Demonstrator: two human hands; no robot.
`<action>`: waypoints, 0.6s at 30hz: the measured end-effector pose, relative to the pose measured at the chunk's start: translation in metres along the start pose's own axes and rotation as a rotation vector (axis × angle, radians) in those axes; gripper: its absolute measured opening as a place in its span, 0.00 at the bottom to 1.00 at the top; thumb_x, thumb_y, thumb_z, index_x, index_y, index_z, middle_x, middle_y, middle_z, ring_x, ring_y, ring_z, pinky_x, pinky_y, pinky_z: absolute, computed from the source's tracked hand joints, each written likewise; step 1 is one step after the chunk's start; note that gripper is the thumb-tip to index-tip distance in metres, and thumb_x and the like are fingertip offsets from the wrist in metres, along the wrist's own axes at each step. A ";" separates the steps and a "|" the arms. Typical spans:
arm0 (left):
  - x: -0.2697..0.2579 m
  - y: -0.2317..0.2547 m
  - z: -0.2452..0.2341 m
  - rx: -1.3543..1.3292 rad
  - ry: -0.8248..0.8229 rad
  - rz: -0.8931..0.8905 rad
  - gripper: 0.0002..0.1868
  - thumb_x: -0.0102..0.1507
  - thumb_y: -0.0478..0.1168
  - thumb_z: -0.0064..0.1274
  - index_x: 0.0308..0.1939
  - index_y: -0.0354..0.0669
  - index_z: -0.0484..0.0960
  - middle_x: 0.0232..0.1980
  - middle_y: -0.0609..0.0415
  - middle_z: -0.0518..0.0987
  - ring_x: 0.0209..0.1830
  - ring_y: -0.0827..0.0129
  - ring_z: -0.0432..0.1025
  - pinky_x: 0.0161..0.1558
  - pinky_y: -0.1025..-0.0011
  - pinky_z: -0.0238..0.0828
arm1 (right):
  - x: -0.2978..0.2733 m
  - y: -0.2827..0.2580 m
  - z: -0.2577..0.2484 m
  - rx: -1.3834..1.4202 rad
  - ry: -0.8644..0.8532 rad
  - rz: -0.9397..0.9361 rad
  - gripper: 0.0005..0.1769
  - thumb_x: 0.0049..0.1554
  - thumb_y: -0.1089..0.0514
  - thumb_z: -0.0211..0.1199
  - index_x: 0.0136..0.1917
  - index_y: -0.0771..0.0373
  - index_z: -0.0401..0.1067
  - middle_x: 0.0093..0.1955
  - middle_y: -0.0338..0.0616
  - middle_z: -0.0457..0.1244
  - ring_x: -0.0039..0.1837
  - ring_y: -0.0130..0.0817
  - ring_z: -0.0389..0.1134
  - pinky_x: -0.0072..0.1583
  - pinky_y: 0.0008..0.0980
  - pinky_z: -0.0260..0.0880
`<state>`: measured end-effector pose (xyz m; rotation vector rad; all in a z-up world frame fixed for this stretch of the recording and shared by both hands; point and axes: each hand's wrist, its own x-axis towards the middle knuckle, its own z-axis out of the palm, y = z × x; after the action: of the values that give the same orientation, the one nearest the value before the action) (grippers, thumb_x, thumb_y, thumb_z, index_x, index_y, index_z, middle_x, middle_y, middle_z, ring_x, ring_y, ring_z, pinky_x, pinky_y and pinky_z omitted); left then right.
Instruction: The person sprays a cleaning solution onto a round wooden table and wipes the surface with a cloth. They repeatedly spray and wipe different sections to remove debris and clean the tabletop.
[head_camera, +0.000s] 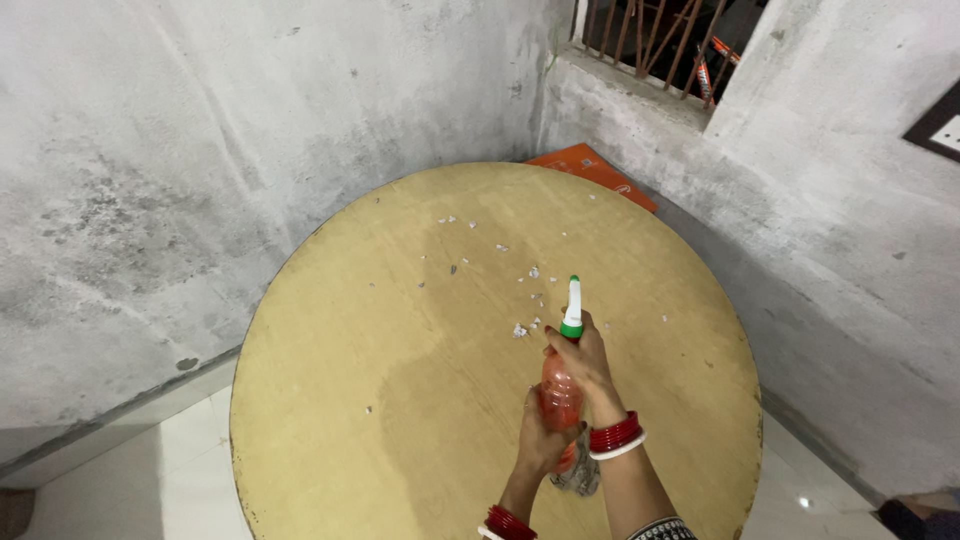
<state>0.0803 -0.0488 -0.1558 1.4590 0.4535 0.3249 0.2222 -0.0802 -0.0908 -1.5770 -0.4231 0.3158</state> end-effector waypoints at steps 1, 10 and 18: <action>-0.001 0.001 0.000 -0.005 0.006 -0.005 0.47 0.50 0.33 0.69 0.69 0.38 0.59 0.65 0.45 0.72 0.67 0.59 0.71 0.67 0.63 0.72 | 0.000 -0.001 0.001 -0.019 0.002 0.010 0.31 0.55 0.59 0.66 0.68 0.72 0.61 0.39 0.46 0.67 0.36 0.32 0.70 0.41 0.32 0.71; 0.002 -0.007 -0.004 -0.019 0.062 0.067 0.46 0.50 0.31 0.69 0.68 0.35 0.60 0.63 0.43 0.75 0.64 0.58 0.73 0.64 0.63 0.73 | 0.002 -0.005 0.014 -0.008 -0.031 0.018 0.30 0.54 0.59 0.67 0.67 0.71 0.62 0.38 0.44 0.65 0.36 0.32 0.69 0.40 0.33 0.70; 0.002 -0.010 -0.006 -0.176 0.079 0.132 0.44 0.50 0.29 0.65 0.67 0.35 0.61 0.63 0.44 0.74 0.63 0.58 0.73 0.63 0.63 0.74 | -0.003 -0.017 0.024 -0.003 -0.078 -0.004 0.29 0.53 0.60 0.66 0.66 0.71 0.63 0.39 0.44 0.67 0.36 0.31 0.70 0.41 0.31 0.71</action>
<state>0.0785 -0.0435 -0.1658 1.3097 0.3824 0.5164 0.2079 -0.0596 -0.0751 -1.5699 -0.4867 0.3750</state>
